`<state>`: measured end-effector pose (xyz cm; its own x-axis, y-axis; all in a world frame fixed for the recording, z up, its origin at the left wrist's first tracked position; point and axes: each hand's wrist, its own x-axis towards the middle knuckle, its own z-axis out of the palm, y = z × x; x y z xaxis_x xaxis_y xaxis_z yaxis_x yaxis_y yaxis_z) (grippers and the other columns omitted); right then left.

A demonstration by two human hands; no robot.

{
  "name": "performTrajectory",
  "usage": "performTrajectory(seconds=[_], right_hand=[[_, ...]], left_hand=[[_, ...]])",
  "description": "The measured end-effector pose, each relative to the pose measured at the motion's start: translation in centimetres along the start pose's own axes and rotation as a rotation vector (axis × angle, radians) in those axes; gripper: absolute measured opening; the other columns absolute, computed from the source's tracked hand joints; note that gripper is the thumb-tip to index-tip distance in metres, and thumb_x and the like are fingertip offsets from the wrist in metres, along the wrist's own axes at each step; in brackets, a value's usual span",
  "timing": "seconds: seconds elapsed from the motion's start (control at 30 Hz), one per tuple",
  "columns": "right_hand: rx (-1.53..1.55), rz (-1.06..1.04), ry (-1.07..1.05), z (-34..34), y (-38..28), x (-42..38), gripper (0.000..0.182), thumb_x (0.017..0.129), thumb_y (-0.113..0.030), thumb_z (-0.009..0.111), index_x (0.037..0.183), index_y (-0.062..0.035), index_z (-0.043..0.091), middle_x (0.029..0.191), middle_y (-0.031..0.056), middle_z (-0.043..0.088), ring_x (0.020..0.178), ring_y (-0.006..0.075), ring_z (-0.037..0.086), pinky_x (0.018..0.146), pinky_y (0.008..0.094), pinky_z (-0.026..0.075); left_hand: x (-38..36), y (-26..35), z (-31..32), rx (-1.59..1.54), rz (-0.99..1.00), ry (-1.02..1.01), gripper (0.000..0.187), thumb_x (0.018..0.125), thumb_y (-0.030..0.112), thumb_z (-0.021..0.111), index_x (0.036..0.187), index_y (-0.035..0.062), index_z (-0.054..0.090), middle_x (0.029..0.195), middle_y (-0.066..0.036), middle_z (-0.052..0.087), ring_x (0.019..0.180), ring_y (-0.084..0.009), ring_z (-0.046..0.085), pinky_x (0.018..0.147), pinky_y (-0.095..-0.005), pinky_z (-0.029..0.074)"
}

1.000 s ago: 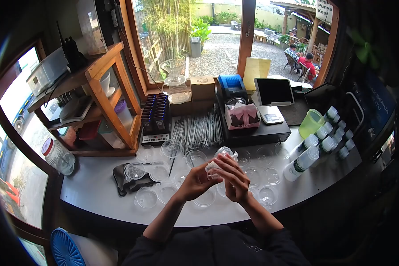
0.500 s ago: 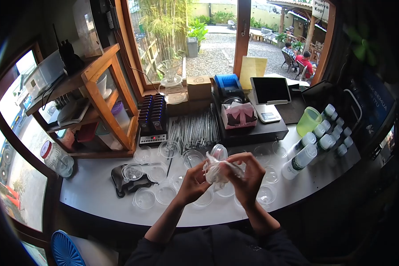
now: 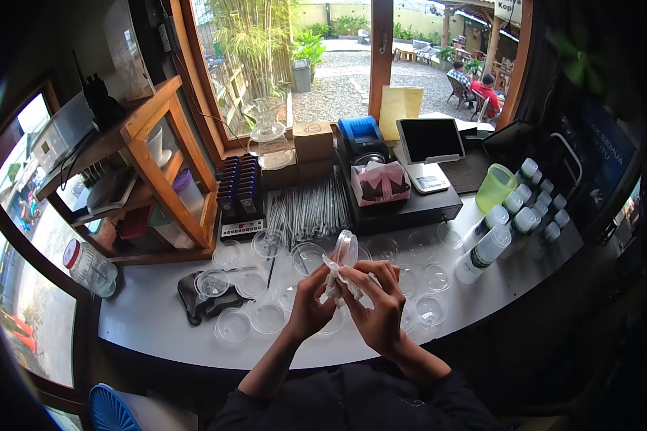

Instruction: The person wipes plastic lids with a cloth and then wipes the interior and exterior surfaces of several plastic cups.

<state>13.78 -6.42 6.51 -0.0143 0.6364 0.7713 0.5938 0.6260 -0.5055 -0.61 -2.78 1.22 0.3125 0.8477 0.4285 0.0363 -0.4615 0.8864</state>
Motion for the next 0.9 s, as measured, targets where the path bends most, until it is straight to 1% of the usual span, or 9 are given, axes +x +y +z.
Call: performTrajectory(seconds=[0.23,0.4,0.43,0.5,0.6,0.7,0.73,0.83,0.9], right_hand=[[0.113,0.065,0.07,0.4,-0.9,1.2,0.032,0.067,0.006,0.071,0.097,-0.0025,0.067,0.089,0.0107,0.06,0.08,0.0237,0.06,0.072,0.0317,0.046],[0.181,0.2,0.132,0.2,1.8,3.9,0.022,0.069,0.004,0.069,0.09,-0.0008,0.068,0.084,0.0128,0.059,0.077,0.0271,0.062,0.069,0.0319,0.048],[0.108,0.209,0.116,0.3,3.2,4.5,0.017,0.071,0.003,0.068,0.088,-0.0011,0.069,0.084,0.0119,0.06,0.077,0.0228,0.062,0.069,0.0305,0.047],[0.326,0.394,-0.13,1.5,8.3,3.9,0.016,0.076,0.002,0.068,0.092,0.0,0.067,0.087,0.0096,0.062,0.08,0.0165,0.062,0.069,0.0287,0.048],[0.701,0.59,0.15,0.7,9.3,3.6,0.018,0.079,0.0,0.067,0.097,0.0017,0.064,0.091,0.0078,0.063,0.083,0.0117,0.061,0.072,0.027,0.048],[0.556,0.396,0.318,-0.6,7.1,3.8,0.021,0.081,-0.001,0.067,0.101,0.0026,0.061,0.092,0.0068,0.063,0.087,0.0117,0.059,0.076,0.0271,0.048],[0.52,0.374,0.313,-0.8,6.0,3.8,0.018,0.077,0.0,0.068,0.094,0.001,0.063,0.091,0.0081,0.062,0.088,0.0145,0.059,0.08,0.0274,0.046],[0.424,0.121,0.169,-1.1,2.9,3.0,0.022,0.071,-0.001,0.072,0.091,-0.0024,0.065,0.09,0.0081,0.061,0.086,0.0191,0.059,0.079,0.0302,0.045],[0.228,-0.01,0.057,-1.0,1.3,2.1,0.028,0.063,-0.004,0.077,0.089,-0.0063,0.067,0.088,0.0078,0.06,0.083,0.0233,0.058,0.078,0.0326,0.042]], left_hand=[[0.5,0.8,-1.3,0.092,0.068,-0.005,0.051,0.073,-0.01,0.056,0.123,-0.0041,0.053,0.13,-0.023,0.052,0.115,-0.0312,0.056,0.09,-0.0341,0.05],[-0.6,1.9,0.1,0.211,0.204,-0.032,0.054,0.076,-0.006,0.066,0.128,-0.0003,0.053,0.133,-0.02,0.05,0.122,-0.0331,0.05,0.09,-0.0345,0.049],[-0.8,2.1,0.2,0.173,0.21,-0.062,0.054,0.077,-0.005,0.067,0.128,-0.0001,0.052,0.134,-0.02,0.05,0.123,-0.0323,0.049,0.09,-0.0345,0.049],[-0.6,3.2,0.1,0.085,0.199,-0.071,0.055,0.078,-0.004,0.068,0.13,-0.0001,0.05,0.136,-0.019,0.048,0.125,-0.0305,0.048,0.093,-0.0349,0.048],[0.3,2.4,0.0,-0.208,0.088,-0.059,0.064,0.08,-0.004,0.067,0.137,-0.0003,0.04,0.143,-0.015,0.041,0.127,-0.0257,0.044,0.1,-0.0375,0.044],[0.5,1.6,0.2,-0.309,0.063,-0.081,0.068,0.08,-0.004,0.067,0.14,-0.0002,0.035,0.143,-0.015,0.04,0.127,-0.0245,0.044,0.101,-0.0371,0.044],[0.4,1.4,0.2,-0.325,0.065,-0.092,0.069,0.08,-0.004,0.068,0.14,-0.0002,0.035,0.142,-0.016,0.04,0.126,-0.0242,0.045,0.101,-0.0365,0.044],[0.0,1.0,0.0,-0.244,-0.03,-0.049,0.064,0.079,-0.008,0.065,0.137,-0.0023,0.039,0.137,-0.017,0.046,0.123,-0.0228,0.048,0.099,-0.034,0.045],[0.0,0.9,-0.1,-0.145,-0.009,-0.025,0.054,0.076,-0.011,0.064,0.127,-0.0066,0.046,0.12,-0.016,0.056,0.111,-0.0182,0.055,0.093,-0.0313,0.047]])
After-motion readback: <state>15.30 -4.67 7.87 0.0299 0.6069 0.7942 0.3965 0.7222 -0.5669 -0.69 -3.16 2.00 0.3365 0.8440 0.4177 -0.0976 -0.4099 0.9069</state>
